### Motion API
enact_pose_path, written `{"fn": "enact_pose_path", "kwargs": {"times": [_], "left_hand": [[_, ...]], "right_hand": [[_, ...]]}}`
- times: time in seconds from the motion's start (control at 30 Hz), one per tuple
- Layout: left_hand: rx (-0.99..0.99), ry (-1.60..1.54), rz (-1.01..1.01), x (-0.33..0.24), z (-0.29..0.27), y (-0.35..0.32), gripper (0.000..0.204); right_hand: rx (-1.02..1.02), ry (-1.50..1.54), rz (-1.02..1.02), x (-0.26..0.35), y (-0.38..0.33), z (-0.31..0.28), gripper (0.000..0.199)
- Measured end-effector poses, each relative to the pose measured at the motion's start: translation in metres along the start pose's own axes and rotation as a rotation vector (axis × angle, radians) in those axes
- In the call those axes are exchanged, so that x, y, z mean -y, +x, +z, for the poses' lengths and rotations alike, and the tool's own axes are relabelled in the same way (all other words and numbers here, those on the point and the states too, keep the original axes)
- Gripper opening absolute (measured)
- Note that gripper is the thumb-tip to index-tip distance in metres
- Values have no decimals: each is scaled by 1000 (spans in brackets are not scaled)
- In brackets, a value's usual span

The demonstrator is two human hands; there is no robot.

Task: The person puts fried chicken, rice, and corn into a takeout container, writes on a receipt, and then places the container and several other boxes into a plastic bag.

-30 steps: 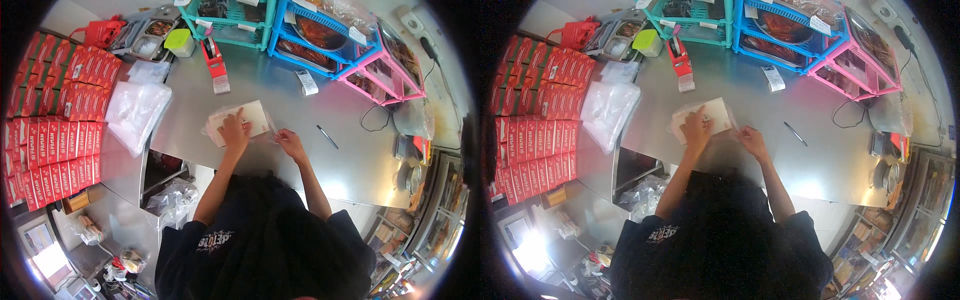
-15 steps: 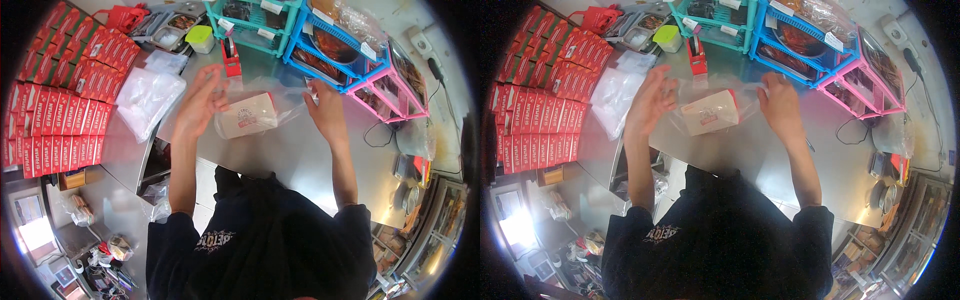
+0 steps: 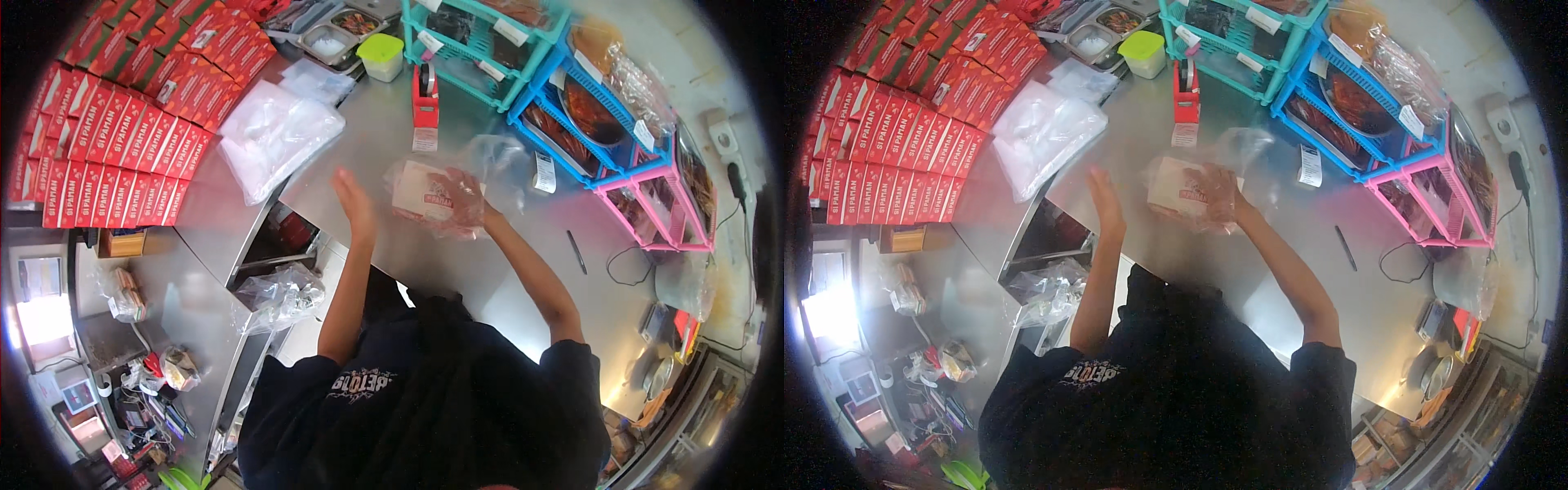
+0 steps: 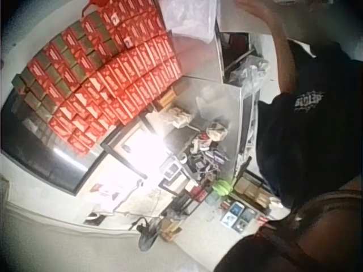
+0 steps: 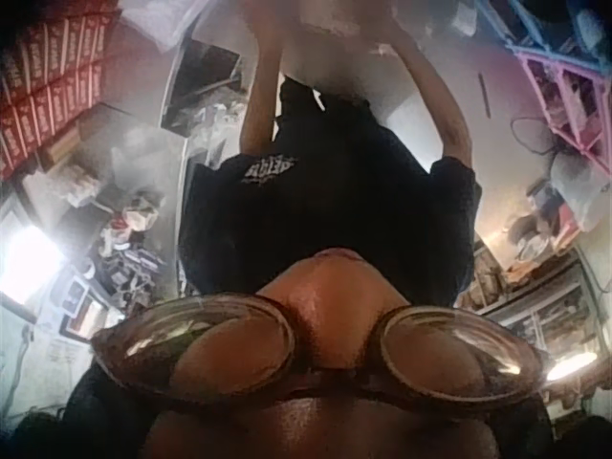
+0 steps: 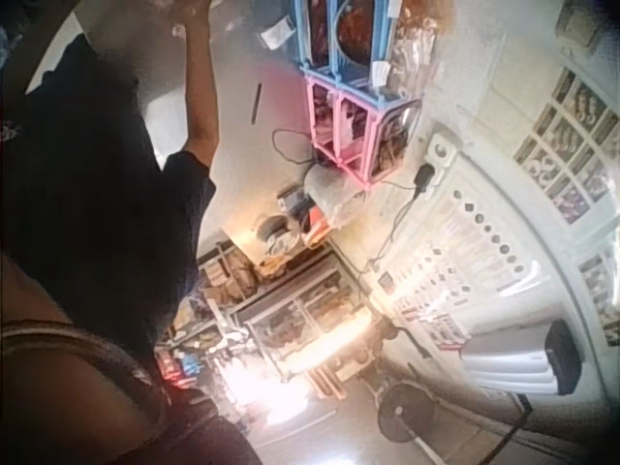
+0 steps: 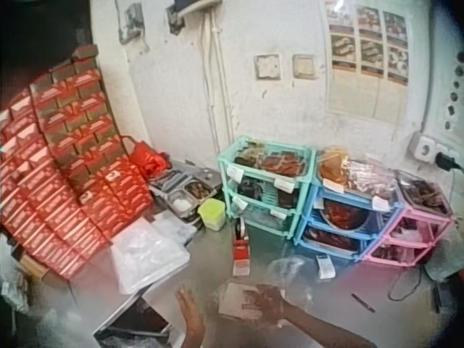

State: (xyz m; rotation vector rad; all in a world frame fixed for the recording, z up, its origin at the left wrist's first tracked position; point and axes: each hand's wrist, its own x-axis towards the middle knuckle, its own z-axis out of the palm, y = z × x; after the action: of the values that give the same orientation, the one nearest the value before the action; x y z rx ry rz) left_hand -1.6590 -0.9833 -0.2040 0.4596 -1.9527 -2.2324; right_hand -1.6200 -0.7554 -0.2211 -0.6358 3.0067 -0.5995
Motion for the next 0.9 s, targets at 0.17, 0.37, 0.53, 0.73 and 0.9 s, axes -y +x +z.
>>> {"fn": "enact_pose_path", "kwargs": {"times": [0.17, 0.37, 0.53, 0.73, 0.9], "left_hand": [[446, -795, -849, 53, 12, -51, 59], [541, -903, -710, 88, 17, -81, 54], [607, -1122, -759, 45, 46, -95, 51], [1083, -413, -552, 131, 10, -180, 49], [1247, 287, -489, 57, -40, -133, 37]], "right_hand": [[-132, 636, 230, 27, 1, -2, 92], [-417, 487, 382, 52, 20, 17, 89], [-285, 458, 616, 67, 34, 3, 87], [-144, 232, 699, 112, 42, 46, 83], [86, 390, 518, 72, 14, 50, 68]]}}
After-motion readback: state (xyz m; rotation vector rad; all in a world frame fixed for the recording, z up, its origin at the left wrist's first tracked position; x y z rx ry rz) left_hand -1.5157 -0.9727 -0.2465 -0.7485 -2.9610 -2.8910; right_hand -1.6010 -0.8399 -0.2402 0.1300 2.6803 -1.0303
